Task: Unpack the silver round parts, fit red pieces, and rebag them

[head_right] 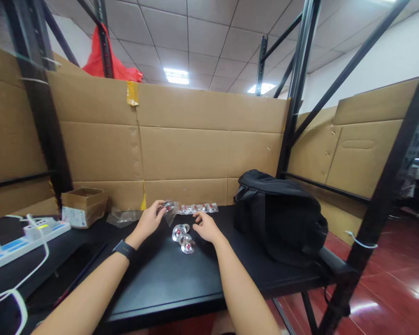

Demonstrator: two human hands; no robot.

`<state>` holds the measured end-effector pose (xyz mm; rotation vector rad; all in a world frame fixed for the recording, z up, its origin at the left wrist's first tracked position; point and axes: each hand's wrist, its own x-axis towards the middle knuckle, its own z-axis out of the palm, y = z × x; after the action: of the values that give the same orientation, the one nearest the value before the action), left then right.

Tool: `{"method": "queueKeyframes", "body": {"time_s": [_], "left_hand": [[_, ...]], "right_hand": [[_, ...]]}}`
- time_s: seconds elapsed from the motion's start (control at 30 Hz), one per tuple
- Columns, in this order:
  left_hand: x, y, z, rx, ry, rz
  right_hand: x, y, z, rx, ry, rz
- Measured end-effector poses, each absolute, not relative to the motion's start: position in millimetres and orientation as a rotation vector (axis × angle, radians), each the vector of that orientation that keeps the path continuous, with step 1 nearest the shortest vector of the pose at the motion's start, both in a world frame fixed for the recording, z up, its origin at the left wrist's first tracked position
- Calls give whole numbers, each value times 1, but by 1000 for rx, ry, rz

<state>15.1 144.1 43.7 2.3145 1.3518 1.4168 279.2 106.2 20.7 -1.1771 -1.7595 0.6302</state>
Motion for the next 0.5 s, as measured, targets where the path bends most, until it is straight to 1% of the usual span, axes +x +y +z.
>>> {"method": "queueKeyframes", "body": {"time_s": [0.1, 0.23, 0.4, 0.5], "left_hand": [[38, 129, 50, 2378, 1167, 1521], [55, 116, 53, 2424, 1060, 1589], [51, 116, 53, 2388, 1123, 1564], [48, 118, 53, 2280, 1130, 1540]], "right_hand": [[270, 101, 27, -1041, -1668, 748], [257, 95, 35, -887, -1557, 934], [250, 93, 35, -882, -1452, 1050], [248, 98, 28, -877, -1432, 989]]}}
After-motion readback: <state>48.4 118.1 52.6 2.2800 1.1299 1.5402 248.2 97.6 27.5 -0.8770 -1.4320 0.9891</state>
